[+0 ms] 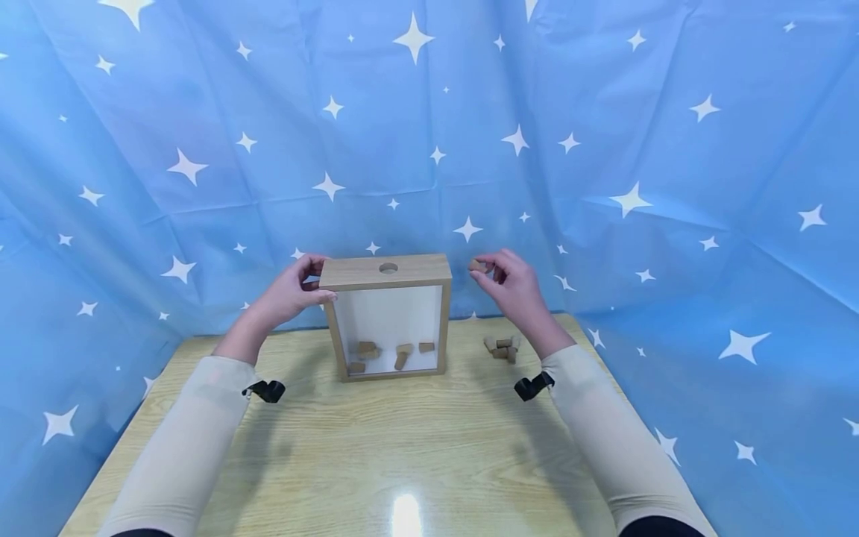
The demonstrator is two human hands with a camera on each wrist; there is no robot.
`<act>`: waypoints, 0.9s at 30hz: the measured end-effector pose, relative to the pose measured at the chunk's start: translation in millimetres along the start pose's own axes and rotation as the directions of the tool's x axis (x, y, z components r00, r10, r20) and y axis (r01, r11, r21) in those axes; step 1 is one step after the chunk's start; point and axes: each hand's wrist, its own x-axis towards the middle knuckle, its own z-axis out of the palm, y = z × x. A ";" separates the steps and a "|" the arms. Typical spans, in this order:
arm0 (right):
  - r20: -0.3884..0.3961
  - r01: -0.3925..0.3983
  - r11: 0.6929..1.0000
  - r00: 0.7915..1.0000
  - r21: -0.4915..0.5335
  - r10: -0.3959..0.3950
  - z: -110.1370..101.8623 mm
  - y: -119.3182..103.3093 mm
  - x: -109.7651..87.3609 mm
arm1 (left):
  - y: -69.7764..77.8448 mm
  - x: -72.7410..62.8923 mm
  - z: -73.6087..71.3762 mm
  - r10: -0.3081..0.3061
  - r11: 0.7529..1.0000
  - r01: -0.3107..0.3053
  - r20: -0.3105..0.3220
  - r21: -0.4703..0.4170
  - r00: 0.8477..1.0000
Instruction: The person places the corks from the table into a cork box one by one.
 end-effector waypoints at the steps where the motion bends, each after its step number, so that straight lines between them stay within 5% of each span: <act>1: -0.002 0.011 1.000 1.000 -0.003 -0.011 0.6 -3.0 2.3 | -0.6 0.0 -0.3 -0.001 1.000 0.001 0.000 -0.005 1.000; 27: 0.190 0.132 0.989 0.971 0.068 -0.142 24.3 -53.9 41.3 | 0.2 -0.6 0.6 0.002 1.000 -0.002 0.008 -0.007 1.000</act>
